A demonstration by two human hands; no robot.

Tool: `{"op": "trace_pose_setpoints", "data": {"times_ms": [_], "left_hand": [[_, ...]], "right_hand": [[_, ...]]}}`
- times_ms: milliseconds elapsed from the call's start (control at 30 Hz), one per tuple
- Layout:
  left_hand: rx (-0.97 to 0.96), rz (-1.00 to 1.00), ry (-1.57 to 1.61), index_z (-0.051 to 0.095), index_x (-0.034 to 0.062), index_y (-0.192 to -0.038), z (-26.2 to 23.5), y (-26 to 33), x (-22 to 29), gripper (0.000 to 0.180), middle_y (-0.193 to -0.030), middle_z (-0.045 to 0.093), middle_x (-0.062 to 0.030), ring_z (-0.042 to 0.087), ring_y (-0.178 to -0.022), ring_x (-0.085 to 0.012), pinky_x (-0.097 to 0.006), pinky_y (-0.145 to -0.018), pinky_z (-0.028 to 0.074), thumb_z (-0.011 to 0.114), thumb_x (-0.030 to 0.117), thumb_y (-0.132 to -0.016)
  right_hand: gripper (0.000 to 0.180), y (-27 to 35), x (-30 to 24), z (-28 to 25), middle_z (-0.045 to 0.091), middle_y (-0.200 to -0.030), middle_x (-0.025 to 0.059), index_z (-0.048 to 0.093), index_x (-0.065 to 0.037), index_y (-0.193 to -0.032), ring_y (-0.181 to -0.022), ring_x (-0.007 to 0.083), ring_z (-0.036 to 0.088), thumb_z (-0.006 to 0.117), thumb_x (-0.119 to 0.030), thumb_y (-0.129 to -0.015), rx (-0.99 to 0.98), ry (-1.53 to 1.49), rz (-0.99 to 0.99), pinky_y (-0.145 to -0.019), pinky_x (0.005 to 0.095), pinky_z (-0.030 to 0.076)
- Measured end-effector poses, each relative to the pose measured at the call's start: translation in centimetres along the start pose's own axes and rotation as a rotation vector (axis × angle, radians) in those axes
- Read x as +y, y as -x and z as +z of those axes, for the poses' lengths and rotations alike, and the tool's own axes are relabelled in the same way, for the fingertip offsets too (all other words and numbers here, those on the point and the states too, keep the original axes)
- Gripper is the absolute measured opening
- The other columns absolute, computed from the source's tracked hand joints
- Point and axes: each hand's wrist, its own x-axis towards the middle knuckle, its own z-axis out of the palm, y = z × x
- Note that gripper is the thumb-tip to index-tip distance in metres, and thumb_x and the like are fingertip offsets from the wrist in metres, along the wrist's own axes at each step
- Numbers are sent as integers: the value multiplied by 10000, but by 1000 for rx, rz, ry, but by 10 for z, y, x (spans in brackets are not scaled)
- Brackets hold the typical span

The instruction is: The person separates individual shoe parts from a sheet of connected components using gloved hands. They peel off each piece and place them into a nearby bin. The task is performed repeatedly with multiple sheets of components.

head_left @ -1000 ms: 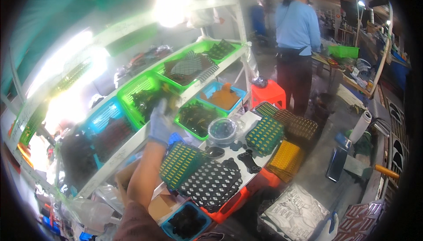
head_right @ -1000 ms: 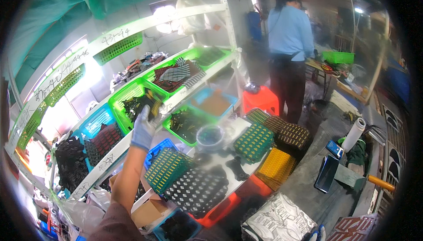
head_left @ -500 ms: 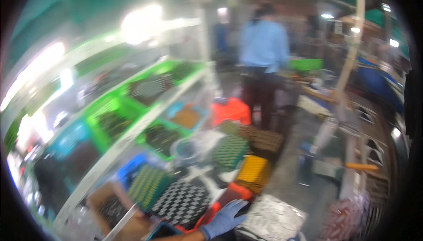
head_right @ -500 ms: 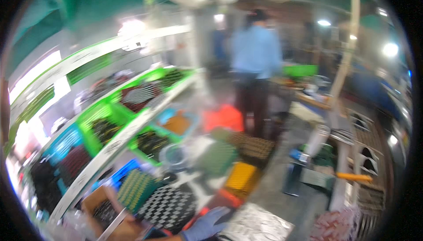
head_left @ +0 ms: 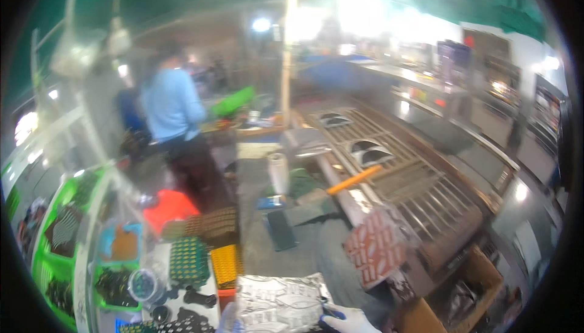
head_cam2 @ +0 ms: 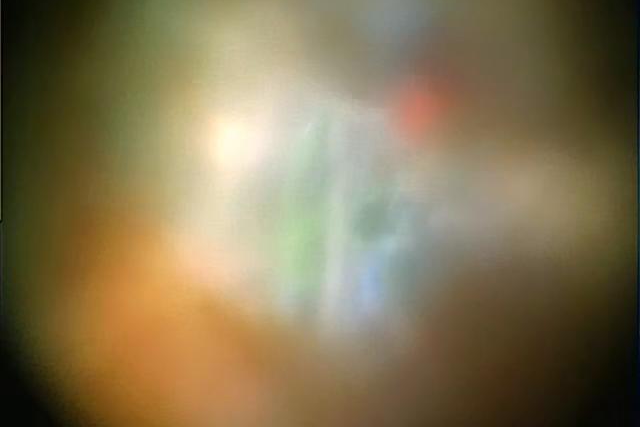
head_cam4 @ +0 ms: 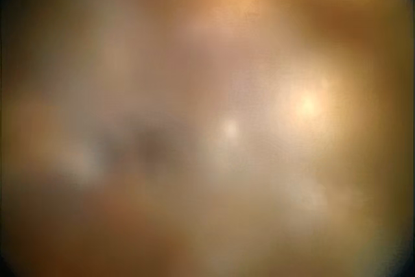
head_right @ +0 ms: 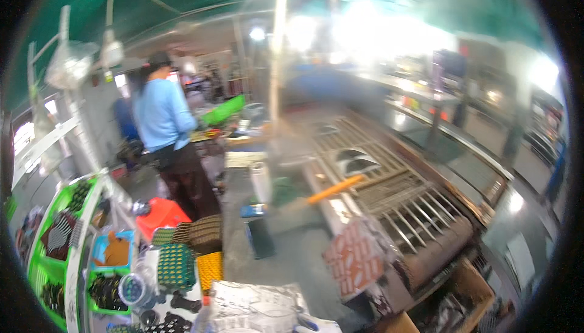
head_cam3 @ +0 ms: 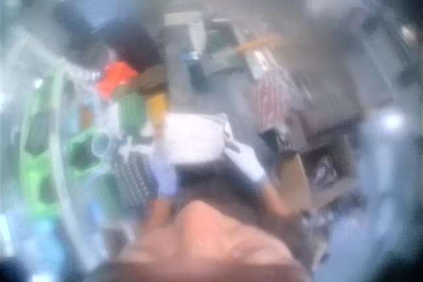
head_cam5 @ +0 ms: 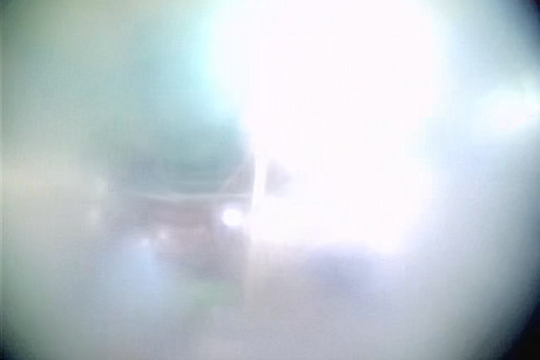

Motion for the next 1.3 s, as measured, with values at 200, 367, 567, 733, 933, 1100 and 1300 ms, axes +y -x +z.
{"op": "trace_pose_setpoints", "data": {"times_ms": [200,367,567,733,933,1100,1300], "left_hand": [[-59,144,-92,548,37,-1464,3,-31,37,683,-1489,512,-261,446,-1416,-419,-503,-1216,303,695,466,-953],[-135,233,-125,543,41,-1470,7,-44,69,703,-1498,498,-263,432,-1419,-428,-523,-1224,279,695,480,-944],[-183,260,-148,536,46,-1477,8,-49,81,726,-1510,482,-266,415,-1422,-440,-546,-1234,251,696,497,-932],[-207,196,-164,531,50,-1483,-3,-37,69,745,-1520,468,-268,401,-1425,-449,-566,-1242,227,696,511,-922],[-275,148,-233,527,67,-1485,15,7,37,784,-1524,463,-254,380,-1434,-466,-620,-1245,175,702,546,-889],[-289,168,-277,518,52,-1486,38,10,30,787,-1513,476,-235,355,-1449,-477,-648,-1234,147,655,569,-907],[-60,237,-34,687,94,-1312,44,19,26,443,-1325,673,-143,592,-1252,-366,-495,-1074,442,708,324,-934]], "right_hand": [[340,10,-19,-42,716,-1050,69,665,30,-1289,-925,146,633,675,-132,-990,168,-507,168,-786,307,541],[289,60,-2,-151,717,-1000,57,665,44,-1253,-942,123,651,646,-130,-1023,683,-508,110,-852,272,543],[157,146,91,-311,514,-709,-38,663,-184,-957,-536,104,485,689,-324,-1023,1330,-954,-288,-479,287,405],[233,235,190,-447,420,-617,-57,628,-231,-851,-504,106,413,712,-383,-1006,1740,-927,-134,-457,275,341],[438,212,191,-438,643,-1434,84,529,-114,-1520,-638,24,432,494,-274,-1113,1466,-599,29,-545,141,347],[378,92,87,-276,657,-915,21,576,-97,-1396,-551,2,417,422,-328,-1140,1032,-284,43,-487,139,310],[235,-16,-22,-93,756,-1048,160,742,3,-1099,-931,228,741,728,-81,-880,94,201,-10,-852,363,578]]}}
